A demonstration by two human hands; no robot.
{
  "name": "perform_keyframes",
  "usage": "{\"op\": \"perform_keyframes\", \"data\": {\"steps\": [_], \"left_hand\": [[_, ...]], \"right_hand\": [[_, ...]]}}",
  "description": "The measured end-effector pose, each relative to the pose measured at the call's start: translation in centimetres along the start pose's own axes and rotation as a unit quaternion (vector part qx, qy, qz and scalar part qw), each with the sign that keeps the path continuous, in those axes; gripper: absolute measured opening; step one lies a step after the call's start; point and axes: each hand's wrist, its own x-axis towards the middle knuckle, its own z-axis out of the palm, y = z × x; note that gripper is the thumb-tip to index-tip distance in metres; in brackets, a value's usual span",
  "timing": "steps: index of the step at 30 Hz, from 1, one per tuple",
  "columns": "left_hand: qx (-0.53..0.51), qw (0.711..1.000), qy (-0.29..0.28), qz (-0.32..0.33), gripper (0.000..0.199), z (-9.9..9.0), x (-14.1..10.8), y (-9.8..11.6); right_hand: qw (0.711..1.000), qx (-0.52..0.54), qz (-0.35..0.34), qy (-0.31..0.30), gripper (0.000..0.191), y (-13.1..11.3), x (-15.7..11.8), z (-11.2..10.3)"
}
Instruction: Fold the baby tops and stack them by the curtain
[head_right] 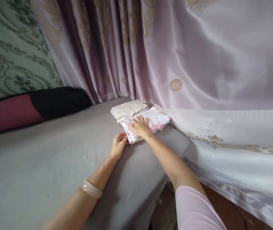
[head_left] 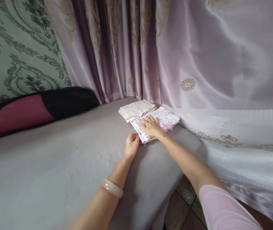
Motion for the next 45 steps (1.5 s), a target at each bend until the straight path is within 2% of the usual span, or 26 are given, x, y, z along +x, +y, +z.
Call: {"op": "perform_keyframes", "data": {"steps": [2,7,11,13,16,19,22,27,32,36,41,43,44,45], "left_hand": [[0.006,1.0,0.001,0.001,0.015,0.0,0.1,-0.1],[0.015,1.0,0.012,-0.009,0.01,0.3,0.3,0.1],[0.021,0.996,0.067,-0.049,0.015,0.2,-0.4,0.6],[0.019,0.996,0.071,-0.059,0.02,-0.4,-1.5,1.1],[0.037,0.997,0.034,-0.057,0.022,-2.5,-3.7,1.9],[0.061,0.996,0.013,-0.061,0.02,-5.1,-6.3,2.9],[0.071,0.995,0.027,-0.071,0.018,-7.6,-9.0,3.9],[0.102,0.992,0.046,-0.062,0.02,-11.3,-14.4,6.4],[0.108,0.991,0.076,-0.037,0.03,-15.2,-20.7,8.5],[0.12,0.984,0.134,-0.003,0.027,-17.5,-25.2,8.9],[0.15,0.967,0.201,0.041,0.017,-20.1,-29.3,9.4],[0.211,0.942,0.252,0.071,0.01,-22.0,-30.5,10.2],[0.267,0.916,0.282,0.105,0.006,-23.2,-31.1,10.7],[0.332,0.878,0.317,0.139,0.003,-24.5,-31.9,11.3]], "right_hand": [[1.0,0.017,-0.008,-0.005,0.055,-0.8,-0.4,-0.6],[0.994,0.025,-0.107,0.026,0.049,-3.3,-2.7,-0.5],[0.992,0.014,-0.116,0.039,0.047,-3.3,-3.8,0.7],[0.991,0.005,-0.12,0.05,0.048,-3.1,-4.0,0.9],[0.993,-0.017,-0.109,0.041,0.05,-3.7,-4.5,0.6],[0.991,-0.047,-0.119,0.048,0.053,-6.0,-5.6,0.4],[0.983,-0.034,-0.168,0.064,0.047,-10.1,-7.3,0.7],[0.968,0.037,-0.247,-0.016,0.039,-17.5,-10.1,1.0],[0.955,0.102,-0.274,-0.041,0.041,-22.4,-12.6,0.7],[0.953,0.122,-0.273,-0.055,0.046,-24.2,-14.3,1.5],[0.956,0.092,-0.277,-0.014,0.045,-24.2,-14.4,3.6],[0.953,0.084,-0.29,0.005,0.045,-24.2,-13.4,4.7],[0.95,0.083,-0.301,0.013,0.046,-24.3,-12.9,5.2],[0.947,0.084,-0.309,0.019,0.047,-24.4,-12.3,5.7]]}}
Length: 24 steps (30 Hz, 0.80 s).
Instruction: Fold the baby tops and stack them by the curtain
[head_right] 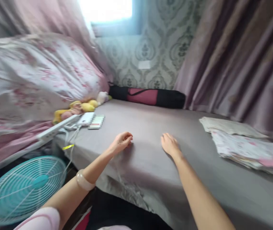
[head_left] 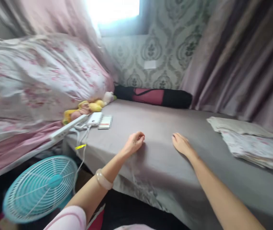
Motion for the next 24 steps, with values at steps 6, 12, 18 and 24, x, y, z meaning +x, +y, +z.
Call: {"op": "perform_keyframes", "data": {"steps": [6,12,18,24], "left_hand": [[0.373,0.892,0.234,0.101,0.023,-11.0,1.0,-3.6],[0.511,0.827,0.233,-0.002,0.051,-17.6,1.8,-6.7],[0.539,0.819,0.195,-0.016,0.058,-18.7,2.7,-7.0],[0.557,0.811,0.179,-0.023,0.052,-18.6,3.0,-7.2]], "right_hand": [[1.0,0.002,0.003,0.029,0.049,0.6,1.0,1.5],[0.999,0.014,-0.005,0.044,0.05,0.8,0.9,1.7],[0.997,0.023,-0.005,0.071,0.047,1.5,1.4,2.7],[0.998,0.019,-0.003,0.067,0.05,1.7,1.4,2.8]]}}
